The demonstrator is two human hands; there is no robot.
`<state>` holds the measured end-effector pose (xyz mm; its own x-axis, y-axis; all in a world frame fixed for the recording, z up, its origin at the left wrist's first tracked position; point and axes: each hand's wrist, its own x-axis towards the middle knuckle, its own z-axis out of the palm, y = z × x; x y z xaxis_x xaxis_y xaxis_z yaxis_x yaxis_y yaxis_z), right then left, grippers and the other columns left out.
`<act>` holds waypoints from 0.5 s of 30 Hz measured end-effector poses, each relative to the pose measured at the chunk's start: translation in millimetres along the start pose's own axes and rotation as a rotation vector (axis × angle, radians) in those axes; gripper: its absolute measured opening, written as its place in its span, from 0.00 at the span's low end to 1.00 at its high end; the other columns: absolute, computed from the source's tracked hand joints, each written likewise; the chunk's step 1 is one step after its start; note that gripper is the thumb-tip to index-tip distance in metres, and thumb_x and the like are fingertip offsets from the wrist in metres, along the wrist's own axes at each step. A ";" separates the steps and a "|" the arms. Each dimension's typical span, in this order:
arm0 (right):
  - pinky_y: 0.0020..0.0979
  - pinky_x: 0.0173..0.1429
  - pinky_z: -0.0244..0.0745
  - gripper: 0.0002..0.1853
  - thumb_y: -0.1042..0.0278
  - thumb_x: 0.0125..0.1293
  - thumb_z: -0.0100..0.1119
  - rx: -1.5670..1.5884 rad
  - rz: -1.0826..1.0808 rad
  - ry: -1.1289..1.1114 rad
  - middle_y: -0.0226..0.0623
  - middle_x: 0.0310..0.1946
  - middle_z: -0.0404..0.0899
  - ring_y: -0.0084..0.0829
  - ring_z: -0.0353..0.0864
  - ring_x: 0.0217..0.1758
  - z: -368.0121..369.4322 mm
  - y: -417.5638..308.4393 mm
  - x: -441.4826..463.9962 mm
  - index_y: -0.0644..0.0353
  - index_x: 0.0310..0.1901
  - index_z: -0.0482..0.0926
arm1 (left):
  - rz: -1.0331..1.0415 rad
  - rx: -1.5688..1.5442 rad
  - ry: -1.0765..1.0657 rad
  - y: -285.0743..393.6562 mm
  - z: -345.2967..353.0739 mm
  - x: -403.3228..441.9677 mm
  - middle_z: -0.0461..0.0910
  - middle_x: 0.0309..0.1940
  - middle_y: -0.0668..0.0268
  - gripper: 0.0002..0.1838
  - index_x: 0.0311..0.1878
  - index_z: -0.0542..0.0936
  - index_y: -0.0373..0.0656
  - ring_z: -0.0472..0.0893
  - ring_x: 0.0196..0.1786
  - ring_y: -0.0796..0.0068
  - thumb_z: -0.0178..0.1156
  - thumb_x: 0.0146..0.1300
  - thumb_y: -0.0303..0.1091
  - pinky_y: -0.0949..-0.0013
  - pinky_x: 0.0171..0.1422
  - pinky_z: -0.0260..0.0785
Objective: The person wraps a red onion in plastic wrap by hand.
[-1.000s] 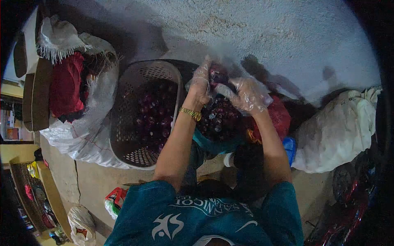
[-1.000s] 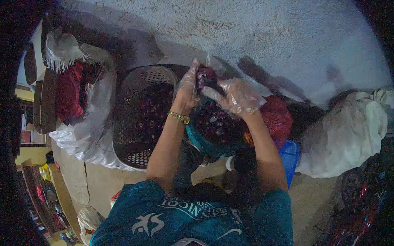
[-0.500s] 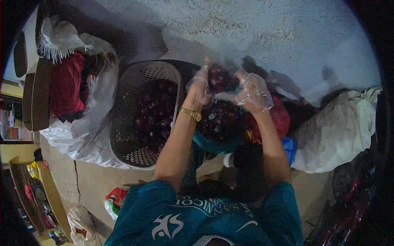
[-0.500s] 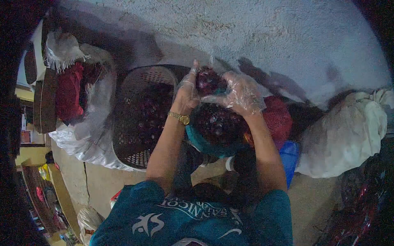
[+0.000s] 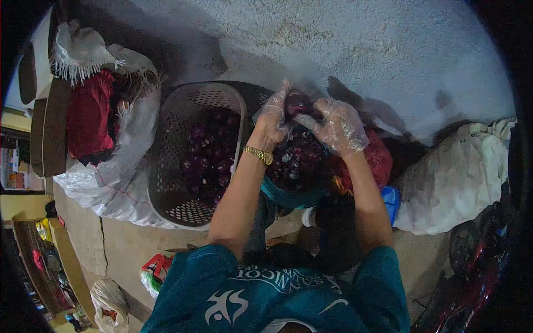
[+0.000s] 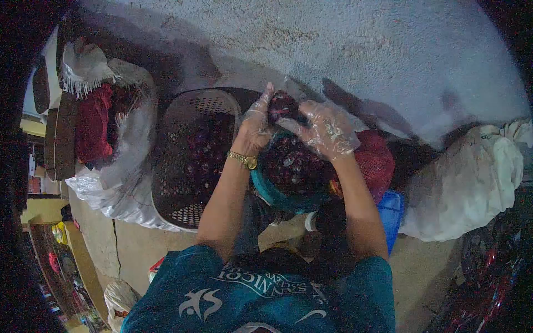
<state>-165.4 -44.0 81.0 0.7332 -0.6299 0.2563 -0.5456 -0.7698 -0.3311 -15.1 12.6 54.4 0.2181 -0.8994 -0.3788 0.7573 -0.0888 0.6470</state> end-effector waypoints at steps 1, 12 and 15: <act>0.44 0.42 0.75 0.30 0.35 0.56 0.57 0.004 -0.009 0.038 0.47 0.32 0.82 0.49 0.81 0.37 4.2 1.0 -1.1 0.61 0.35 0.81 | 0.000 0.000 0.000 -0.9 -2.4 2.4 0.78 0.47 0.66 0.23 0.50 0.75 0.44 0.75 0.50 0.72 0.53 0.66 0.54 0.67 0.55 0.69; 0.47 0.38 0.73 0.28 0.38 0.58 0.56 -0.091 -0.240 -0.477 0.49 0.25 0.79 0.51 0.79 0.32 22.2 7.0 -3.5 0.60 0.29 0.82 | 0.088 -0.024 0.042 5.9 -22.9 20.2 0.78 0.44 0.62 0.24 0.51 0.73 0.43 0.79 0.45 0.69 0.48 0.68 0.55 0.65 0.44 0.76; 0.47 0.37 0.72 0.29 0.36 0.57 0.55 -0.099 -0.248 -0.477 0.49 0.23 0.79 0.51 0.79 0.31 26.5 11.2 -4.1 0.60 0.29 0.82 | 0.063 -0.093 -0.003 9.1 -23.8 16.9 0.78 0.44 0.60 0.24 0.51 0.73 0.42 0.80 0.44 0.66 0.47 0.68 0.54 0.65 0.45 0.78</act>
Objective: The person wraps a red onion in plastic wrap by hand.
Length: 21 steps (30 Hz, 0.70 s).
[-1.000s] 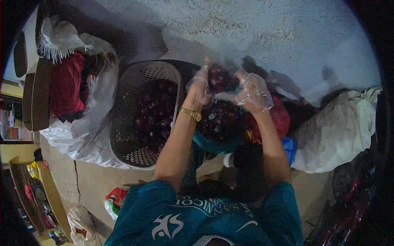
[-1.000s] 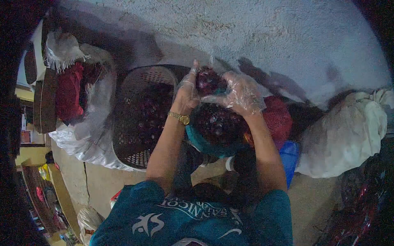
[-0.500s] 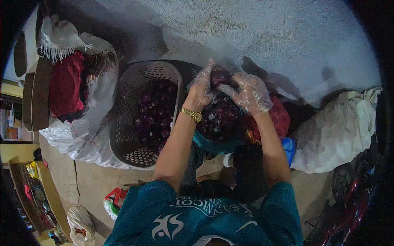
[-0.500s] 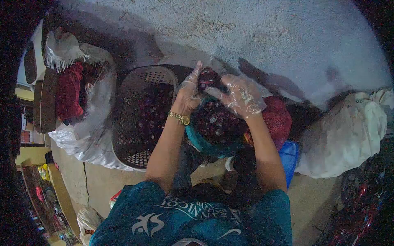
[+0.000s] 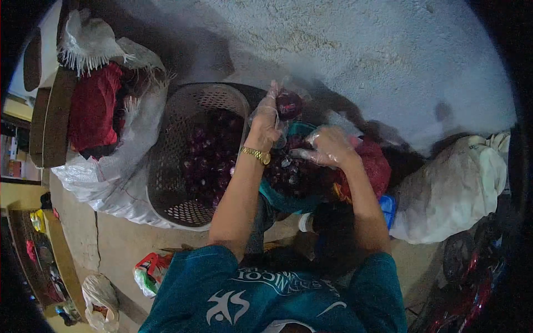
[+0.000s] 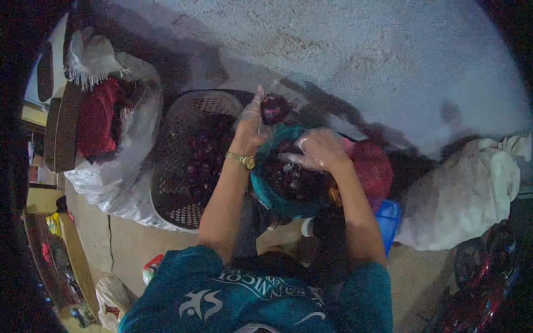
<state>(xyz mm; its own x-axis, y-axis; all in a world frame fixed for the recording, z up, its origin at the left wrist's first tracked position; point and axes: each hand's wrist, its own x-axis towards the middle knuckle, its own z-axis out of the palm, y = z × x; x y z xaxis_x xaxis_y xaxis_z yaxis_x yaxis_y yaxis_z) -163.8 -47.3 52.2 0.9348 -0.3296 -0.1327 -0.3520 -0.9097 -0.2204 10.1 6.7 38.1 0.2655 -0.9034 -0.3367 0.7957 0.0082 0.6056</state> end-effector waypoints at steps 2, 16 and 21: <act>0.47 0.40 0.73 0.31 0.33 0.57 0.53 0.035 0.021 0.019 0.49 0.25 0.79 0.51 0.80 0.33 -5.7 -0.1 -1.8 0.60 0.28 0.83 | 0.008 -0.026 0.004 1.0 2.1 -3.2 0.78 0.44 0.59 0.24 0.51 0.73 0.42 0.80 0.44 0.66 0.47 0.68 0.54 0.64 0.46 0.78; 0.43 0.32 0.75 0.33 0.30 0.42 0.66 0.074 0.175 0.583 0.46 0.23 0.80 0.48 0.81 0.28 -27.6 -12.0 -0.5 0.57 0.33 0.80 | -0.015 0.076 0.029 -2.5 14.7 -11.5 0.79 0.45 0.63 0.27 0.50 0.75 0.43 0.80 0.44 0.70 0.43 0.68 0.58 0.66 0.46 0.76; 0.43 0.31 0.74 0.33 0.29 0.43 0.65 0.071 0.228 0.568 0.46 0.22 0.79 0.48 0.80 0.27 -24.4 -10.9 -1.4 0.58 0.31 0.79 | -0.084 0.109 0.001 2.5 25.2 -21.2 0.80 0.38 0.66 0.24 0.43 0.76 0.45 0.80 0.41 0.72 0.45 0.68 0.58 0.66 0.44 0.75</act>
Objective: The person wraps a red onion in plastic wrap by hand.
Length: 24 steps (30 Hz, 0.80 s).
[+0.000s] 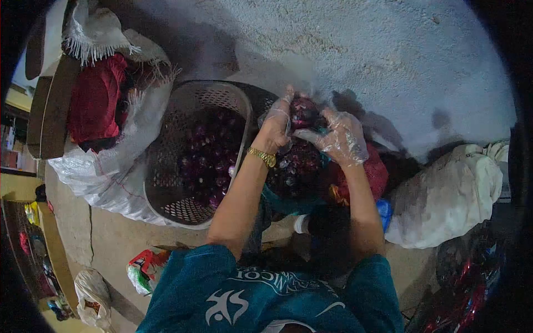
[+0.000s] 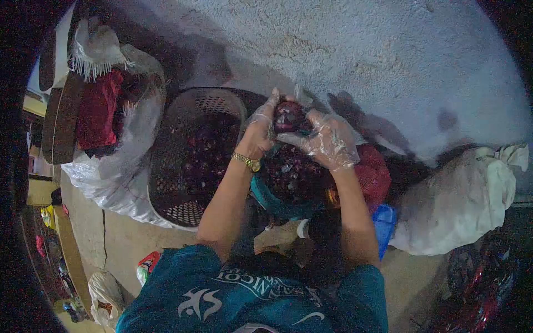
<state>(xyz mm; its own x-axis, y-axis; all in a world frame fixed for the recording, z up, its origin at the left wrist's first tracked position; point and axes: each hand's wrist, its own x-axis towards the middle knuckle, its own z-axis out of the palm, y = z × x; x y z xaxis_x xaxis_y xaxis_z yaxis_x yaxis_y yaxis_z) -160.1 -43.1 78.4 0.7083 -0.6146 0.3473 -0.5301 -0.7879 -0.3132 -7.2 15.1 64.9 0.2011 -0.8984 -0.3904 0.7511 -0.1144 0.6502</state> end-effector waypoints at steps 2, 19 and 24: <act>0.42 0.31 0.74 0.33 0.29 0.44 0.64 0.029 -0.015 0.010 0.46 0.22 0.79 0.49 0.80 0.27 0.2 -0.4 0.8 0.58 0.31 0.79 | 0.002 -0.006 -0.022 -5.8 -8.0 9.8 0.79 0.39 0.66 0.24 0.44 0.76 0.45 0.80 0.41 0.72 0.45 0.68 0.58 0.66 0.44 0.75; 0.44 0.41 0.74 0.27 0.38 0.55 0.61 0.041 0.033 -0.123 0.54 0.29 0.80 0.51 0.80 0.35 -2.7 4.1 -10.0 0.60 0.37 0.83 | 0.101 0.101 -0.091 -7.9 -8.2 4.2 0.77 0.47 0.66 0.16 0.51 0.76 0.40 0.76 0.48 0.74 0.57 0.66 0.39 0.71 0.48 0.71; 0.42 0.39 0.74 0.22 0.44 0.53 0.63 0.087 -0.062 -0.137 0.48 0.28 0.81 0.48 0.80 0.34 27.4 33.3 -16.7 0.56 0.37 0.84 | 0.099 0.186 -0.077 -14.2 -13.7 10.4 0.76 0.52 0.62 0.18 0.54 0.74 0.36 0.75 0.53 0.70 0.55 0.66 0.38 0.71 0.58 0.65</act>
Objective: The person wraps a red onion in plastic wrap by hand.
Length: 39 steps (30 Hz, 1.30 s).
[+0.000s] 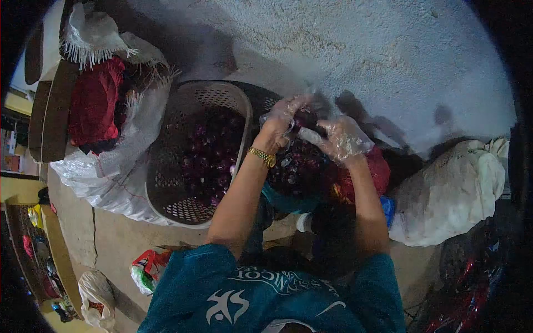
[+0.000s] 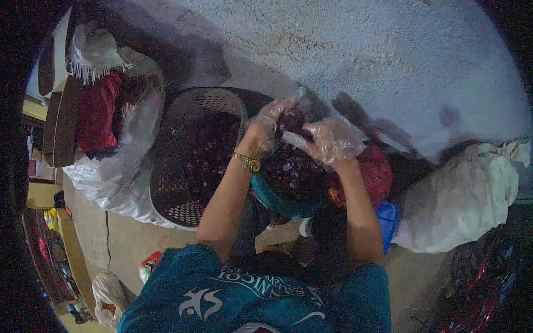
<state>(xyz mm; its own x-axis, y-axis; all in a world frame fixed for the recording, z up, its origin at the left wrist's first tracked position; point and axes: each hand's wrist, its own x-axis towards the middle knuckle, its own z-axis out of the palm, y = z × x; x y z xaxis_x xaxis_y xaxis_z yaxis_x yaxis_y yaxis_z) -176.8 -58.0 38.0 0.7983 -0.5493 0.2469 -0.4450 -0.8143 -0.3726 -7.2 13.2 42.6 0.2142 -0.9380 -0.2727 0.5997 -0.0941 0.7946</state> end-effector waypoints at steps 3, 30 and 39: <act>0.42 0.39 0.75 0.22 0.44 0.52 0.64 -0.023 -0.017 -0.064 0.47 0.28 0.81 0.48 0.80 0.33 -5.2 -3.2 -0.9 0.56 0.36 0.84 | 0.038 0.106 0.033 -0.5 1.5 -2.6 0.77 0.49 0.63 0.17 0.53 0.75 0.35 0.75 0.50 0.72 0.54 0.67 0.37 0.72 0.54 0.67; 0.39 0.28 0.72 0.28 0.37 0.45 0.69 0.009 0.056 0.071 0.42 0.18 0.78 0.45 0.78 0.21 -30.7 -22.2 3.9 0.55 0.35 0.82 | -0.157 -0.137 -0.011 -1.9 5.9 0.4 0.79 0.45 0.66 0.22 0.49 0.76 0.42 0.79 0.43 0.78 0.58 0.63 0.51 0.73 0.40 0.74; 0.43 0.35 0.75 0.33 0.32 0.50 0.61 0.026 0.176 -0.004 0.52 0.25 0.80 0.52 0.81 0.31 -36.9 -40.1 6.9 0.61 0.36 0.82 | -0.047 -0.195 -0.042 -6.2 12.3 0.4 0.80 0.43 0.65 0.21 0.50 0.76 0.42 0.80 0.43 0.72 0.57 0.64 0.50 0.69 0.46 0.75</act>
<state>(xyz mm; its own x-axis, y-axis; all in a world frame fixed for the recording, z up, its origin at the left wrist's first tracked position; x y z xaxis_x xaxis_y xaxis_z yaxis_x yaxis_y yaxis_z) -168.5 -36.1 87.6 0.7106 -0.6820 0.1729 -0.5672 -0.7007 -0.4328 -20.3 9.3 44.3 0.1528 -0.9474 -0.2812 0.7468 -0.0757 0.6607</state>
